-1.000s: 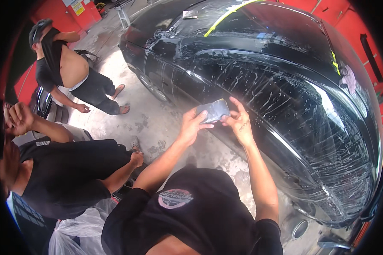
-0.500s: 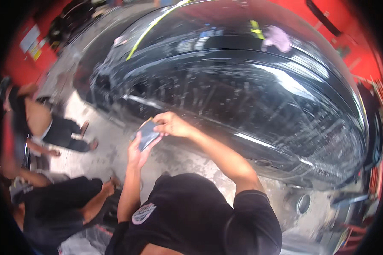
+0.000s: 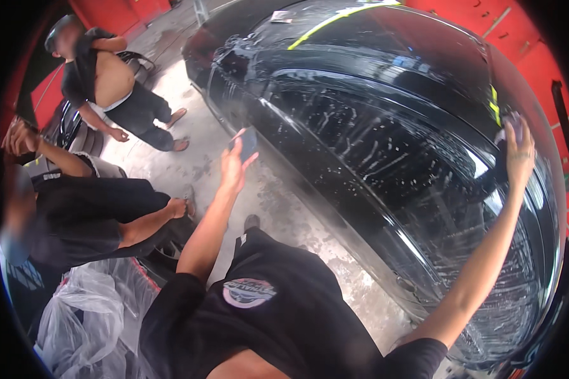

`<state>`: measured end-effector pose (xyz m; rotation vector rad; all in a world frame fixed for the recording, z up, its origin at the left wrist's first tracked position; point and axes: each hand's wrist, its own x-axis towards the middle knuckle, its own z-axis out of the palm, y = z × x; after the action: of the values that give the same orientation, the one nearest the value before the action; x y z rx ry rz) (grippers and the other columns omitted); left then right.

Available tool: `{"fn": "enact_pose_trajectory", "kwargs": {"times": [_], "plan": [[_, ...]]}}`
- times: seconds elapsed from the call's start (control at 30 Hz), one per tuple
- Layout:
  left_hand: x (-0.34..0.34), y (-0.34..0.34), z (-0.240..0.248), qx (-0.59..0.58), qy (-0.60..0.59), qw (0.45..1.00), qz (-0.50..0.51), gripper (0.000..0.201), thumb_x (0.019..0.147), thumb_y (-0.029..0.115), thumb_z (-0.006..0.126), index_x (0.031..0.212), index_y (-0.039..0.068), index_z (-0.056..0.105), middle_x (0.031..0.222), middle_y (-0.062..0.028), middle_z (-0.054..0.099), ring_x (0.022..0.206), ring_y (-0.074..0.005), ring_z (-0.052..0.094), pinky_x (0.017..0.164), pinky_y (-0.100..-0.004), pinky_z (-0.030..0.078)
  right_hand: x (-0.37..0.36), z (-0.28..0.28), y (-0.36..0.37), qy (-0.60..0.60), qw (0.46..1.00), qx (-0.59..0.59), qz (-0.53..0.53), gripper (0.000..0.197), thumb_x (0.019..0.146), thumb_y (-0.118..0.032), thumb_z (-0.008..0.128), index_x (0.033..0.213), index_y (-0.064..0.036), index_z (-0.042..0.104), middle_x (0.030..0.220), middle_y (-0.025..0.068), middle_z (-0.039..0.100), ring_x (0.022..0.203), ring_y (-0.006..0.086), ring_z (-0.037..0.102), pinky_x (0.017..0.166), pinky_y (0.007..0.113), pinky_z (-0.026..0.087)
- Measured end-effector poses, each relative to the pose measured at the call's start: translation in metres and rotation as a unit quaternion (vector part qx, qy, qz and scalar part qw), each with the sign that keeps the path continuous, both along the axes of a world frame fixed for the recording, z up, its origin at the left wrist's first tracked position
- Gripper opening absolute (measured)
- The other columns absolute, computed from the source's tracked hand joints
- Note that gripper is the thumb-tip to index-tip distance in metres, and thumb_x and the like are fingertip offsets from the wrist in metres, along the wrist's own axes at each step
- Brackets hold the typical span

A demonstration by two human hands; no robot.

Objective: The person applies a protective film to the rear window of a black car using a squeegee and a cloth. They smooth the film over the soapy surface, working from the top down and adjusting the edges.

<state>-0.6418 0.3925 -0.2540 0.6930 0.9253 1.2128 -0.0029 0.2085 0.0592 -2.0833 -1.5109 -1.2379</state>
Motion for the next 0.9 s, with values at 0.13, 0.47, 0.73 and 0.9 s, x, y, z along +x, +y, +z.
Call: {"fn": "enact_pose_trajectory", "kwargs": {"times": [0.13, 0.47, 0.73, 0.9], "plan": [[-0.004, 0.063, -0.007, 0.019, 0.061, 0.997, 0.041, 0.04, 0.113, 0.027, 0.049, 0.151, 0.015, 0.057, 0.149, -0.0058, 0.059, 0.129, -0.0209, 0.06, 0.095, -0.0408, 0.057, -0.004, -0.002, 0.028, 0.106, 0.992, 0.0, -0.071, 0.048, 0.098, -0.035, 0.067, 0.141, -0.0133, 0.064, 0.13, 0.0262, 0.066, 0.122, 0.0403, 0.064, 0.104, 0.048, 0.049], [-0.014, 0.311, 0.008, 0.244, 0.33, 0.899, 0.156, 0.041, 0.11, 0.02, 0.047, 0.147, 0.005, 0.058, 0.15, -0.0219, 0.058, 0.14, -0.0368, 0.055, 0.118, -0.0444, 0.041, -0.203, -0.059, 0.176, -0.006, 0.992, -0.127, -0.002, 0.046, 0.1, -0.02, 0.054, 0.146, -0.0161, 0.061, 0.136, 0.0179, 0.061, 0.129, 0.0363, 0.057, 0.109, 0.047, 0.045], [0.063, 0.343, -0.064, 0.345, 0.43, 0.827, 0.112, 0.047, 0.111, 0.022, 0.046, 0.152, 0.0, 0.049, 0.166, -0.019, 0.04, 0.157, -0.0388, 0.029, 0.128, -0.0576, 0.02, -0.202, -0.06, 0.175, -0.011, 0.993, -0.119, 0.004, 0.048, 0.099, -0.013, 0.05, 0.146, -0.0106, 0.061, 0.136, 0.0202, 0.063, 0.126, 0.0396, 0.06, 0.107, 0.049, 0.047], [0.033, 0.374, -0.066, 0.4, 0.414, 0.812, 0.095, 0.04, 0.11, 0.02, 0.05, 0.146, 0.007, 0.059, 0.158, -0.0104, 0.053, 0.153, -0.0338, 0.041, 0.127, -0.0573, 0.022, -0.202, -0.058, 0.167, -0.006, 0.992, -0.129, 0.007, 0.049, 0.101, -0.015, 0.045, 0.146, -0.0065, 0.06, 0.138, 0.0233, 0.062, 0.127, 0.0417, 0.059, 0.109, 0.05, 0.045]]}}
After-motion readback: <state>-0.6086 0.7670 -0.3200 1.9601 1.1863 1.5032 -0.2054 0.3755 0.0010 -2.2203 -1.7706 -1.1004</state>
